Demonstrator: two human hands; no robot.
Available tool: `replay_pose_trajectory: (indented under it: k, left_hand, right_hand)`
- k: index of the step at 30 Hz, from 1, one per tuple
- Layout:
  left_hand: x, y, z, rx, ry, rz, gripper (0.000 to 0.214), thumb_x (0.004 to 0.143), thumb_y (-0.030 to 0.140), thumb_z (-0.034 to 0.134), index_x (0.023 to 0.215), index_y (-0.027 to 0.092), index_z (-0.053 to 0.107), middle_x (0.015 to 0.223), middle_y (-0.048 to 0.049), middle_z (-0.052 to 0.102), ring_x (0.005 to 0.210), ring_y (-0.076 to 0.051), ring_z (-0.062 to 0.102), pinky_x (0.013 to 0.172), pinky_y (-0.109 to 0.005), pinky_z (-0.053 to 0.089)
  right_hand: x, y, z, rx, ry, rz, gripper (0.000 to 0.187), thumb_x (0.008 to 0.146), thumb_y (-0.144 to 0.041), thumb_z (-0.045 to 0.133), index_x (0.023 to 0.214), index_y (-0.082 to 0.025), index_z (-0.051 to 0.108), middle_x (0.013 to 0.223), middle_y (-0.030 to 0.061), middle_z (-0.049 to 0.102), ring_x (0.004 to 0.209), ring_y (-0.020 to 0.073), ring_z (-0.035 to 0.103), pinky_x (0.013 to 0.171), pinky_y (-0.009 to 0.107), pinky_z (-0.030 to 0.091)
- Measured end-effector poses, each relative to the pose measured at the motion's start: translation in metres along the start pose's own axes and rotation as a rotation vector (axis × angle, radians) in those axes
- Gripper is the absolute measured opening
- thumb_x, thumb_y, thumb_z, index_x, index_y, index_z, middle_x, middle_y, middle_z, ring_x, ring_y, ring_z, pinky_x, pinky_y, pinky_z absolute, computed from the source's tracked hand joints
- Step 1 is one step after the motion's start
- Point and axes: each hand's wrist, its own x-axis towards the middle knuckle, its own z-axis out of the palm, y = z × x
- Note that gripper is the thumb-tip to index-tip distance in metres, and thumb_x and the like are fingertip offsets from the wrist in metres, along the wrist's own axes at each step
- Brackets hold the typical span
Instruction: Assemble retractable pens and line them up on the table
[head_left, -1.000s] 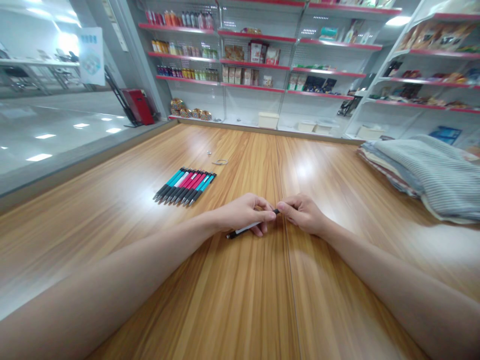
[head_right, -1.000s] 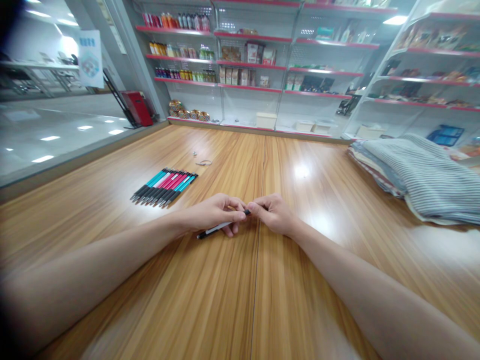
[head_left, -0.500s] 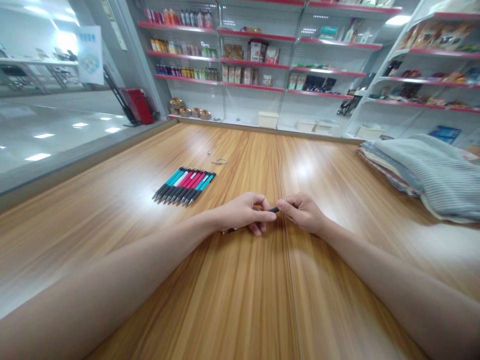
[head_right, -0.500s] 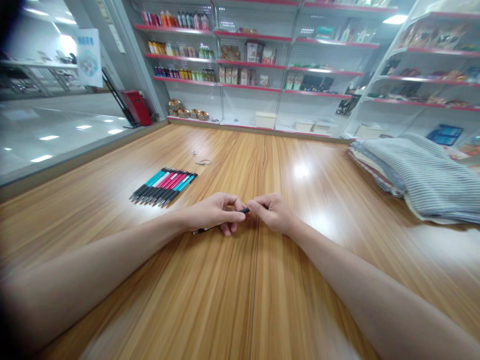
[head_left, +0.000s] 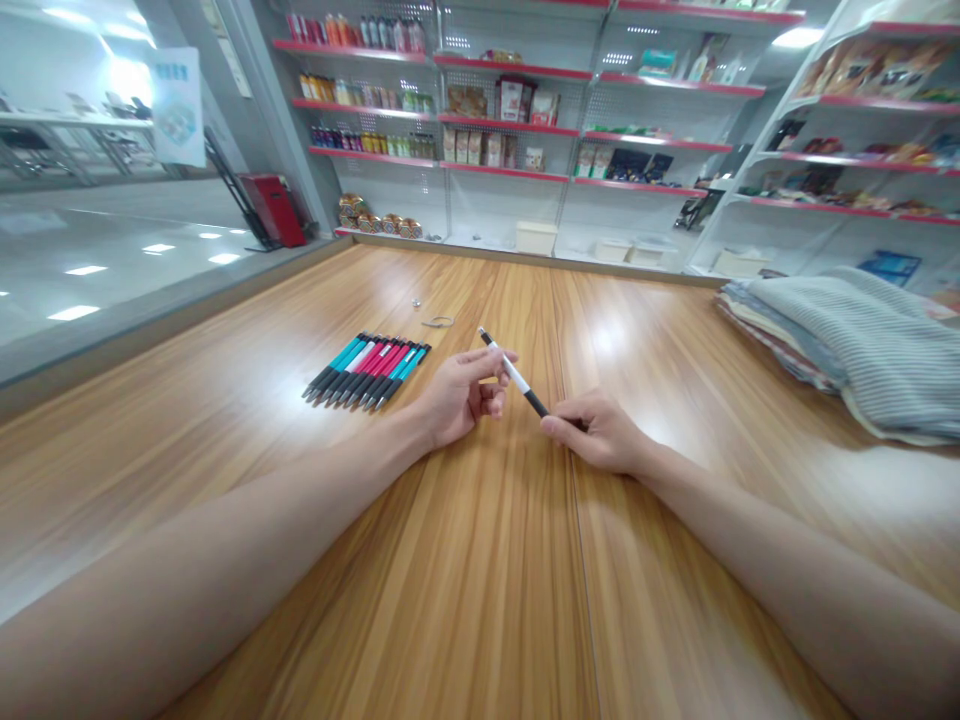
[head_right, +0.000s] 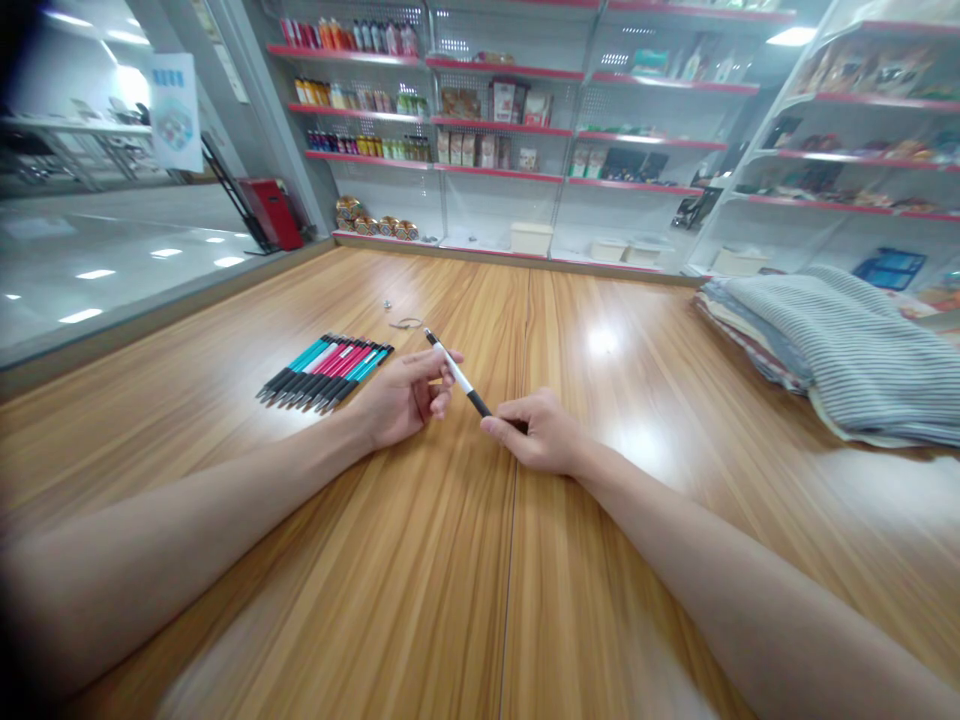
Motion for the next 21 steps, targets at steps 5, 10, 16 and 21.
replay_pose_trajectory:
  k: [5,10,16,21]
  left_hand:
    - [0.0009,-0.0109,0.0027,0.223,-0.037,0.028,0.027,0.081,0.038,0.066,0.08,0.013,0.055,0.058,0.0034,0.053,0.038,-0.006,0.048,0.036,-0.018,0.042]
    - [-0.0017,-0.0103,0.0006,0.28,-0.092,0.062,0.041,0.083,0.037,0.064,0.116,0.022,0.045,0.077,0.0005,0.064,0.039,-0.009,0.055,0.035,-0.019,0.042]
    - [-0.0031,-0.0098,0.0033,0.324,-0.086,0.09,0.045,0.084,0.037,0.062,0.12,0.025,0.038,0.074,0.002,0.064,0.038,-0.009,0.054,0.034,-0.018,0.041]
    - [-0.0027,-0.0087,0.0052,0.338,-0.045,0.079,0.043,0.082,0.037,0.065,0.114,0.023,0.04,0.069,0.0032,0.064,0.033,-0.007,0.051,0.033,-0.016,0.037]
  right_hand:
    - [0.0007,0.0,-0.0013,-0.05,-0.165,-0.04,0.042,0.094,-0.037,0.046,0.061,-0.013,0.057,0.053,-0.0018,0.049,0.048,0.0063,0.04,0.048,0.023,0.027]
    - [0.0011,-0.0001,-0.001,-0.078,-0.138,-0.033,0.039,0.093,-0.035,0.047,0.062,-0.013,0.058,0.053,-0.0021,0.05,0.048,0.0062,0.04,0.048,0.023,0.026]
    - [0.0014,-0.0008,-0.0005,-0.094,-0.124,-0.024,0.036,0.092,-0.033,0.049,0.062,-0.013,0.058,0.053,-0.0029,0.047,0.048,0.0061,0.038,0.048,0.023,0.025]
    - [0.0023,-0.0007,-0.0005,-0.099,-0.123,-0.016,0.036,0.092,-0.032,0.049,0.062,-0.013,0.056,0.052,-0.0033,0.046,0.048,0.0061,0.038,0.048,0.023,0.025]
